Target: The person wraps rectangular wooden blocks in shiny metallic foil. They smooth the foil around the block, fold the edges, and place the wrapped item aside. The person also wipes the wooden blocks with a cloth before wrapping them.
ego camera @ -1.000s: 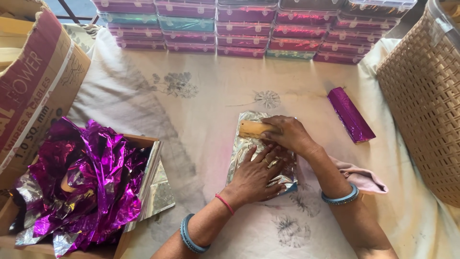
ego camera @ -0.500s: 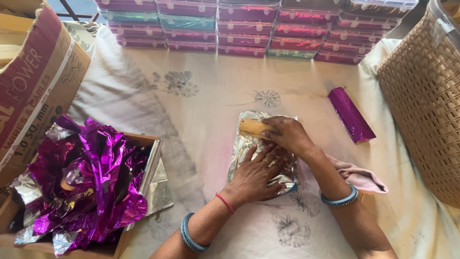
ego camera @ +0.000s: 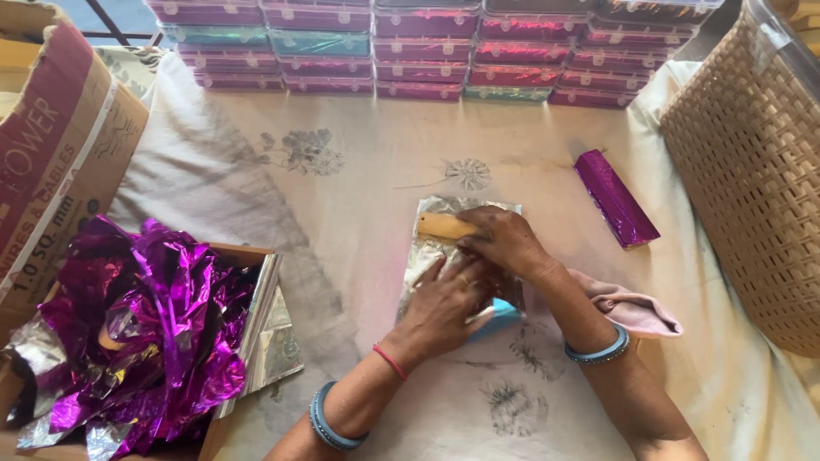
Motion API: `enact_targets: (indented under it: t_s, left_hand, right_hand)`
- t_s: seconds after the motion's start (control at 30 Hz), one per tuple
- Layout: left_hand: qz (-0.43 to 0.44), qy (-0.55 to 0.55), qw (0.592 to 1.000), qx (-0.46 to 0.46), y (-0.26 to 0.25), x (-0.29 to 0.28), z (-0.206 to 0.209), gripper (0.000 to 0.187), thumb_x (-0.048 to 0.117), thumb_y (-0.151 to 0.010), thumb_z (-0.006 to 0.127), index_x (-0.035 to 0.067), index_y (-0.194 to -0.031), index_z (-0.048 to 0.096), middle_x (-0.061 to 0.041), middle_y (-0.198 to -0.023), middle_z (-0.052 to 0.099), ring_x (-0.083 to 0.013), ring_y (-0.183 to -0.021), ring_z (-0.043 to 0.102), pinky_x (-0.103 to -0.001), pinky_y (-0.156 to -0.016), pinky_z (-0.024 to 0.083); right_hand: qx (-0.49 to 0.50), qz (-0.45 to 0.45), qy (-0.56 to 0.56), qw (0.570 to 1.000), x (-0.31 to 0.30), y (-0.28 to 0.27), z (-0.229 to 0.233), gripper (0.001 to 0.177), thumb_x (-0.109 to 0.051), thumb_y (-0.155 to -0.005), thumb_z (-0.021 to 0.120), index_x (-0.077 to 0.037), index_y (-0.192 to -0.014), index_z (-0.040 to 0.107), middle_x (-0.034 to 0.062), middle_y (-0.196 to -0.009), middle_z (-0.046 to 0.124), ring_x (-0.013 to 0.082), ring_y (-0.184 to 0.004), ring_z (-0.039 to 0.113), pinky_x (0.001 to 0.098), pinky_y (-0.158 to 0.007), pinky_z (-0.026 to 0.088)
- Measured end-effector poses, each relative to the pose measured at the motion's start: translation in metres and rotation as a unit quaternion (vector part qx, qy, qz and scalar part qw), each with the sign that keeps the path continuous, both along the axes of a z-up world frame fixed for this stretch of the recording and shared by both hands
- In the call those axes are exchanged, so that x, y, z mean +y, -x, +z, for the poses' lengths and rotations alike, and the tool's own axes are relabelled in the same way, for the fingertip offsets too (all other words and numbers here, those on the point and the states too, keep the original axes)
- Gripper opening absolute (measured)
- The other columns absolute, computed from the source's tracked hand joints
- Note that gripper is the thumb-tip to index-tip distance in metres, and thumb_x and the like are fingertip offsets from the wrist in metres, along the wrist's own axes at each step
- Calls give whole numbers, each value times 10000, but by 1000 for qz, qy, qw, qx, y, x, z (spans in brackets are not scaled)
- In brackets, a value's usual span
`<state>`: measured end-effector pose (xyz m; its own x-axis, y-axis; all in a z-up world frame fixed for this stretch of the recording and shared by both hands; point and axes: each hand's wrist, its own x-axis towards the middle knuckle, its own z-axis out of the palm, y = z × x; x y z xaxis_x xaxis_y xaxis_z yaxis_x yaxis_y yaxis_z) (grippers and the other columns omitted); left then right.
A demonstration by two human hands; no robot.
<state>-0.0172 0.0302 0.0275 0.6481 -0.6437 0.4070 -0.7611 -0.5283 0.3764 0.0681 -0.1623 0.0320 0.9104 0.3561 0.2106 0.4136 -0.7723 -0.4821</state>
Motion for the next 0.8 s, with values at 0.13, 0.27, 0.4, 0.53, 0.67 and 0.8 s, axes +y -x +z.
enact_targets:
  t_s: [0.13, 0.27, 0.4, 0.53, 0.67, 0.8]
  left_hand:
    - [38, 126, 991, 19, -20, 5, -2, 317, 305, -953, 674, 53, -1135, 735, -128, -1321, 655, -312, -1265, 601, -485, -1081, 465]
    - [130, 207, 970, 3, -47, 10, 2, 221, 129, -974, 641, -6, -1121, 736, -147, -1235, 698, -319, -1133, 676, -415, -956, 559]
    - [151, 153, 976, -22, -65, 4, 8, 250, 77, -944, 619, -4, -1153, 731, -151, -1227, 708, -322, -1146, 656, -420, -954, 536]
    - [139, 104, 984, -47, -79, -5, -17, 296, 61, -902, 627, 1, -1176, 722, -153, -1215, 712, -317, -1167, 641, -423, -1014, 501]
    - [144, 63, 986, -62, -81, -4, -23, 302, 46, -890, 632, 41, -1174, 733, -110, -1218, 722, -284, -1198, 642, -431, -1114, 447]
    - [138, 73, 986, -61, -76, 2, -15, 357, 40, -832, 672, 47, -1184, 735, -105, -1253, 711, -288, -1226, 621, -426, -1123, 435]
  right_hand:
    - [-2, -6, -33, 999, -5, 0, -10, 467, -250, -821, 797, -99, -1255, 717, 143, -1243, 726, 319, -1121, 700, 395, -981, 545]
    - [-37, -5, -17, 999, -2, 4, -7, 451, -245, -804, 815, -97, -1221, 731, 145, -1209, 729, 320, -1090, 704, 400, -952, 551]
    - [-41, -18, -44, 998, -2, 3, -11, 456, -232, -790, 819, -121, -1225, 733, 124, -1179, 738, 289, -1047, 723, 372, -919, 577]
    - [-24, -34, -17, 999, -3, 2, -11, 479, -229, -764, 850, -125, -1218, 735, 125, -1142, 745, 305, -1045, 715, 386, -921, 570]
    - [-49, 32, -30, 998, -23, -10, -13, 562, -188, -751, 856, -67, -1276, 697, 158, -1194, 726, 320, -1096, 699, 395, -951, 552]
    - [19, -5, -147, 989, -57, -17, 8, 474, -179, -851, 799, -65, -1298, 692, 99, -1289, 720, 213, -1167, 689, 366, -950, 580]
